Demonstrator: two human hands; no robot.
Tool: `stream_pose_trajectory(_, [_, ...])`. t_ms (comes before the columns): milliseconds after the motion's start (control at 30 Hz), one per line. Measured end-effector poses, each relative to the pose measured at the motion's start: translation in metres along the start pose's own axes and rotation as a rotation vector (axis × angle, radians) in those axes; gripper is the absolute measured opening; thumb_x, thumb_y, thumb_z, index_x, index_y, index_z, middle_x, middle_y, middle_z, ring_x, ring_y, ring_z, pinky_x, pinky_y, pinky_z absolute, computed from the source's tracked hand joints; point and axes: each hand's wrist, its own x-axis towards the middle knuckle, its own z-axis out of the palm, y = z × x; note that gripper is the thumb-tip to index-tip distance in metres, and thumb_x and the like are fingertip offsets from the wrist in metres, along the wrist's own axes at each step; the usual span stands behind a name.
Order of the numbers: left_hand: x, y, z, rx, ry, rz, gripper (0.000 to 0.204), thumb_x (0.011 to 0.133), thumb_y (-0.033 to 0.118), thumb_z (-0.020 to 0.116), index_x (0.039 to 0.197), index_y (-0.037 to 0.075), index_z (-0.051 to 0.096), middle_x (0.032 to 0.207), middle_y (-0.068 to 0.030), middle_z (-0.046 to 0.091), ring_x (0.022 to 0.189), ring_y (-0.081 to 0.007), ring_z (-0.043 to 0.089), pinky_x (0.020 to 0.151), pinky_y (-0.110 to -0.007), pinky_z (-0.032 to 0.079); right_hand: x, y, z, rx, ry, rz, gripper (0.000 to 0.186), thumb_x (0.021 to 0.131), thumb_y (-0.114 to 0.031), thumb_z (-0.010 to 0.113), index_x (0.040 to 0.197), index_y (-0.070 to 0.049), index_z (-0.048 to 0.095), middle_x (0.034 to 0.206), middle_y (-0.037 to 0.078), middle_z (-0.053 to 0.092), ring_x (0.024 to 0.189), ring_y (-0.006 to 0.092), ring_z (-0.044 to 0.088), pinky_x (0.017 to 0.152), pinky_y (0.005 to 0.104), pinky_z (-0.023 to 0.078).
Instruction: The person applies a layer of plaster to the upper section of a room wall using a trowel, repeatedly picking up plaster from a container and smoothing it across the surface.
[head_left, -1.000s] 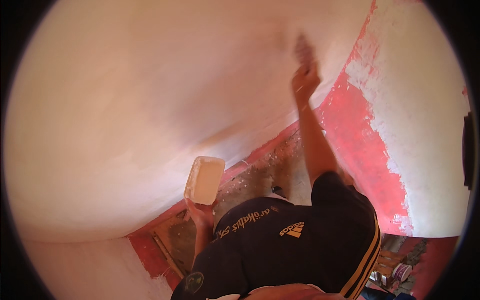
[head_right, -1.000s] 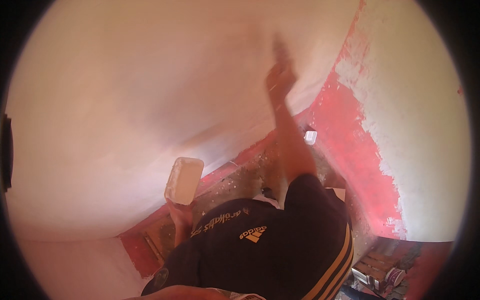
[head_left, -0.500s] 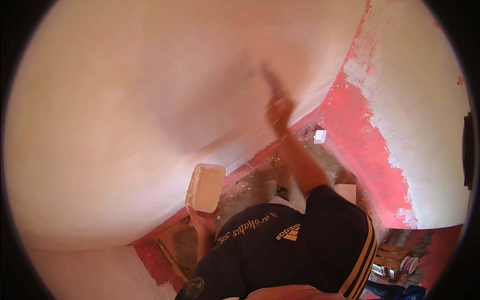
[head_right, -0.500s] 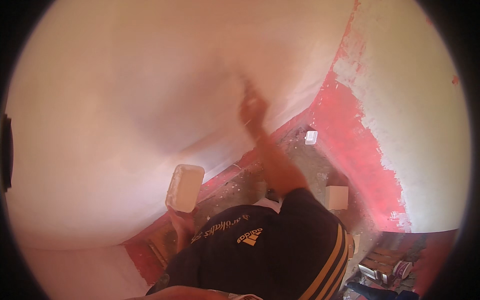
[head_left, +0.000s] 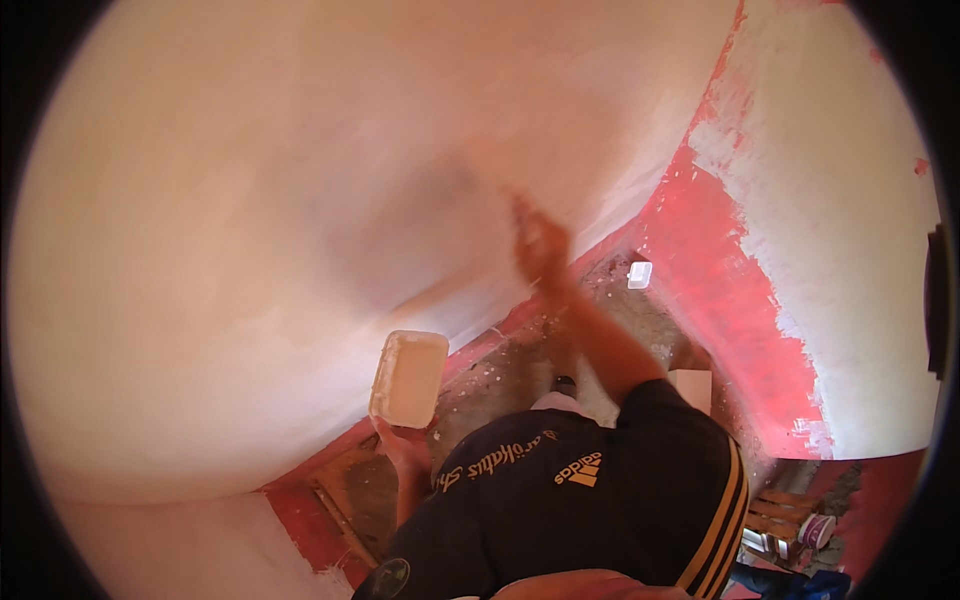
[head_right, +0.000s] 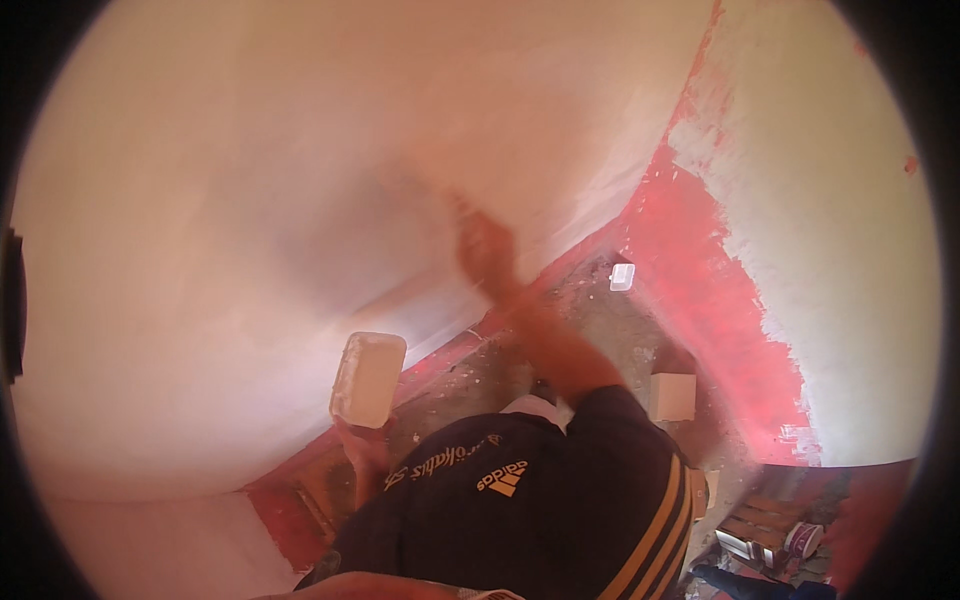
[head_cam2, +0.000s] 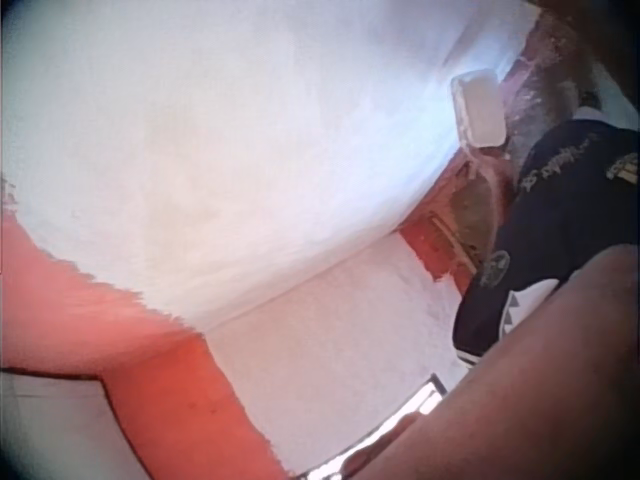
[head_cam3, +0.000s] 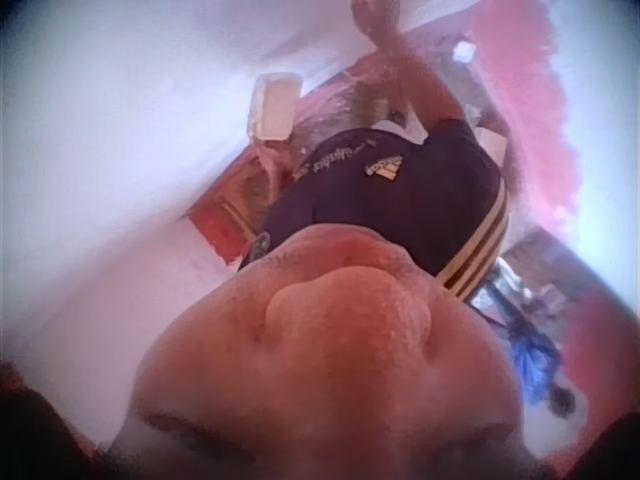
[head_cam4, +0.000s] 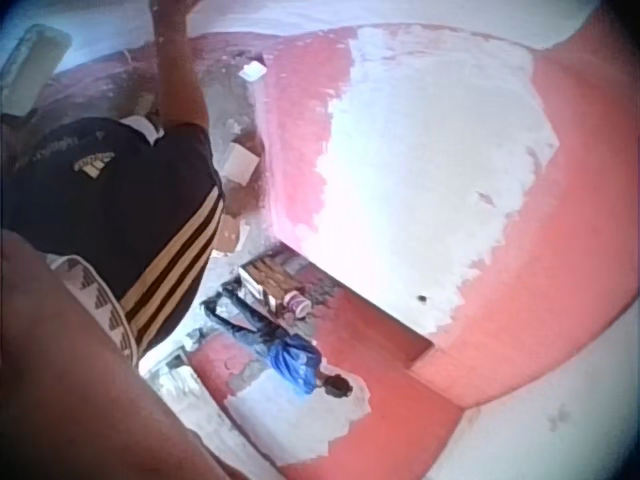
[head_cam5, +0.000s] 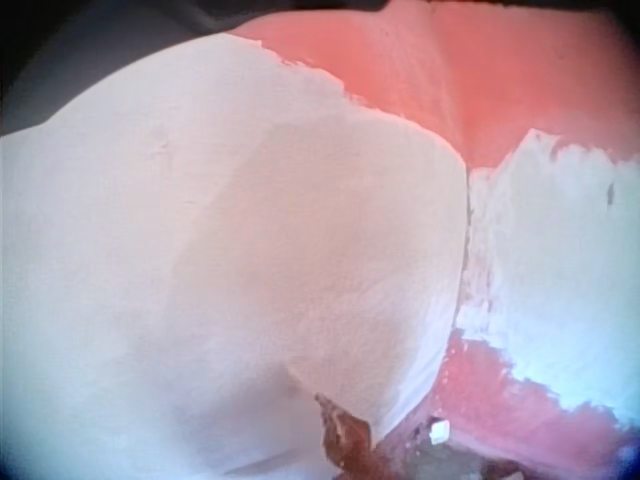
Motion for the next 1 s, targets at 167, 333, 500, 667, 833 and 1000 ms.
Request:
stream_pose_trajectory(167, [0.004,-0.008,0.023,0.023,0.011,-0.005,0.062,0.103,0.059,0.029,0.150,0.019,0.035,0.147,-0.0048,0.047,0.125,-0.0280,0.052,0.085,-0.051,0.051,0.147,0.150,-0.084,-0.159,0.571,0.315,0.028,0.099,-0.020,0.048,0.111,-0.002,0.066,0.081,0.017,0.070,0.063,0.0278,0.065,0.059,0.0368,0.051])
stream_pose_trajectory(333, [0.025,-0.023,0.065,0.073,0.046,-0.017,0.063,0.101,0.062,0.031,0.148,0.021,0.036,0.141,-0.0053,0.053,0.116,-0.0261,0.060,0.073,-0.045,0.056,0.121,0.220,0.009,-0.466,0.413,0.193,0.020,0.097,-0.013,0.052,0.102,-0.002,0.069,0.069,0.010,0.062,0.049,0.0246,0.055,0.044,0.0389,0.042])
stream_pose_trajectory(500, [0.029,-0.047,0.121,0.038,0.073,-0.047,0.063,0.101,0.062,0.030,0.148,0.021,0.035,0.141,-0.0036,0.053,0.116,-0.0273,0.060,0.073,-0.047,0.056,0.057,0.024,-0.003,0.192,0.167,-0.126,0.037,0.080,0.009,0.062,0.117,0.006,0.066,0.115,0.026,0.068,0.100,0.0329,0.072,0.081,0.0361,0.058])
stream_pose_trajectory(667, [0.026,-0.084,0.182,0.017,0.097,-0.023,0.063,0.101,0.062,0.029,0.148,0.021,0.035,0.142,-0.0031,0.052,0.118,-0.0275,0.059,0.074,-0.048,0.056,0.167,0.172,-0.111,0.004,0.290,0.506,0.039,0.100,-0.017,0.046,0.136,-0.013,0.060,0.110,0.013,0.073,0.063,0.0156,0.063,0.057,0.0328,0.050])
stream_pose_trajectory(833, [0.045,-0.093,0.244,0.036,0.098,-0.012,0.063,0.101,0.061,0.028,0.148,0.020,0.036,0.143,-0.0038,0.052,0.120,-0.0279,0.057,0.079,-0.050,0.054,0.226,0.344,-0.097,-0.191,0.513,0.456,0.031,0.096,-0.016,0.054,0.120,-0.004,0.068,0.082,0.016,0.071,0.055,0.0212,0.057,0.053,0.0353,0.047])
stream_pose_trajectory(1000, [0.040,-0.123,0.312,0.096,0.038,0.004,0.066,0.102,0.061,0.026,0.152,0.019,0.032,0.151,-0.0058,0.042,0.132,-0.0307,0.046,0.090,-0.057,0.048,0.109,0.198,-0.039,0.217,0.228,-0.025,0.056,0.078,0.004,0.062,0.134,-0.002,0.059,0.130,0.017,0.064,0.090,0.0253,0.071,0.068,0.0360,0.057])
